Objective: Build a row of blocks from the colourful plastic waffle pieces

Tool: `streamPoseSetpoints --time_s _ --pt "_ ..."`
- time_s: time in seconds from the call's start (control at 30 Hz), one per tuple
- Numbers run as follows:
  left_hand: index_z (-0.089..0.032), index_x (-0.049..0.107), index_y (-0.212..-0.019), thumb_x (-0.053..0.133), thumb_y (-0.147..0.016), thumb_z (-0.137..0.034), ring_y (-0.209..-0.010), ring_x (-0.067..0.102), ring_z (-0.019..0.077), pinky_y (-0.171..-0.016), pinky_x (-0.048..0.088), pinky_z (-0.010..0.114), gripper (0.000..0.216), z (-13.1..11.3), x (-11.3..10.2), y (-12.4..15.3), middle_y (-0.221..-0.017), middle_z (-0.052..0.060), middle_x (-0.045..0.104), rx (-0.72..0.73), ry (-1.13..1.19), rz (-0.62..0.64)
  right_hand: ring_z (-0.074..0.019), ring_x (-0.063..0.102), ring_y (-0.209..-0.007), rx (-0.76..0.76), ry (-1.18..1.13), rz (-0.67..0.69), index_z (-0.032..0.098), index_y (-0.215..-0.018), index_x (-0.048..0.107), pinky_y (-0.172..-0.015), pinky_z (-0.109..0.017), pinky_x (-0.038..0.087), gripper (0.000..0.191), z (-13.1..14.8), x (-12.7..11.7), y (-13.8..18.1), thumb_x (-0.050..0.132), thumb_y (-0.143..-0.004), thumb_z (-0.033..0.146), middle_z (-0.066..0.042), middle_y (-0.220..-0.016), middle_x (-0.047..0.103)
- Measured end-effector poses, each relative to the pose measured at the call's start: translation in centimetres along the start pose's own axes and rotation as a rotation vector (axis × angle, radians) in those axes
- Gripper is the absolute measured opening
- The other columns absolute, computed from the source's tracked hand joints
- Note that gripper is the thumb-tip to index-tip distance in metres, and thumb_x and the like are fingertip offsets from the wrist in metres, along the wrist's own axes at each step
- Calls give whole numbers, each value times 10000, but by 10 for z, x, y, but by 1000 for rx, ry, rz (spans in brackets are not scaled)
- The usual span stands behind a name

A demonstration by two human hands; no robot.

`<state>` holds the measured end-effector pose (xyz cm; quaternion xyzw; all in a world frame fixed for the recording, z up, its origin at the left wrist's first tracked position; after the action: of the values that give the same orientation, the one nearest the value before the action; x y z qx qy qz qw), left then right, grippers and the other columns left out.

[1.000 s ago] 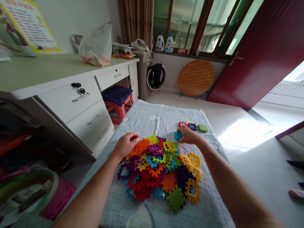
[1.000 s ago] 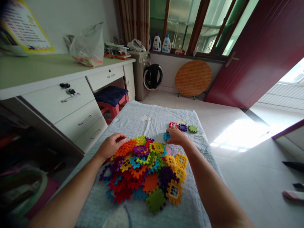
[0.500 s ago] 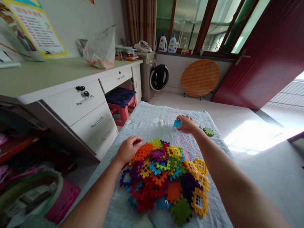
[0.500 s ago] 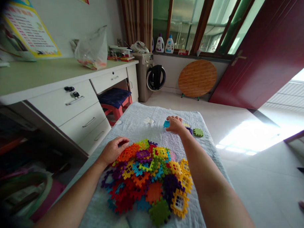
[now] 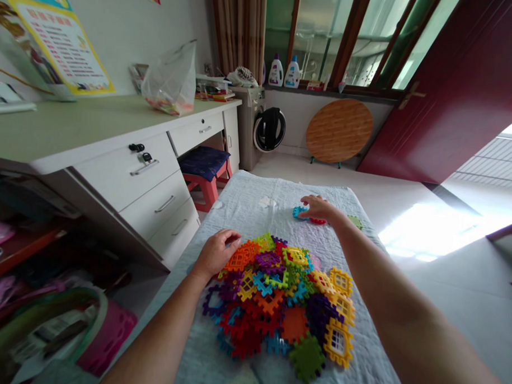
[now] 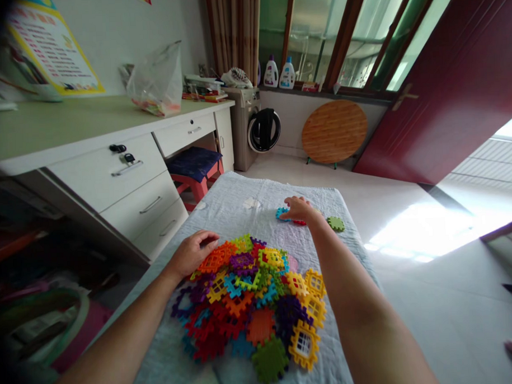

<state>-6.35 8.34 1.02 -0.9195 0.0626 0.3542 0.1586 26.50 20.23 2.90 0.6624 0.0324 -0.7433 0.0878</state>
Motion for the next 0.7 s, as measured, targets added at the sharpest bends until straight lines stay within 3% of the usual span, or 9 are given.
streamPoseSetpoints --time_s 0.2,0.47,0.7 --pt "-203 659 -887 539 -832 -325 -864 644 188 -823 509 301 179 -2 -1 0 -918 44 688 12 4 -15 -328 511 -1056 -38 94 49 204 -1178 618 -804 -388 404 527 13 14 2 669 -671 340 -145 -1192 594" --pt "-195 661 -889 537 -833 -311 -858 640 183 -818 505 299 179 -2 -1 0 -911 44 685 16 5 -10 -301 518 -1058 -48 101 66 220 -1180 611 -816 -360 409 539 11 14 -1 680 -659 339 -113 -1188 596" --pt "-195 655 -892 543 -829 -316 -864 637 183 -826 499 302 177 -3 -1 0 -917 45 682 14 4 -13 -264 528 -1118 2 -57 -18 194 -1276 548 -916 -329 414 573 -31 -7 4 648 -739 366 -102 -1286 563"
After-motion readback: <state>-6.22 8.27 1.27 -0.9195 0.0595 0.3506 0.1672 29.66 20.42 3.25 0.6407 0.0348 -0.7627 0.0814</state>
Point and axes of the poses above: each hand's wrist, its own y-axis away from the middle knuckle, its own x-axis out of the palm, z = x × y, the point moved 5 cm from there along -y, towards the middle knuckle
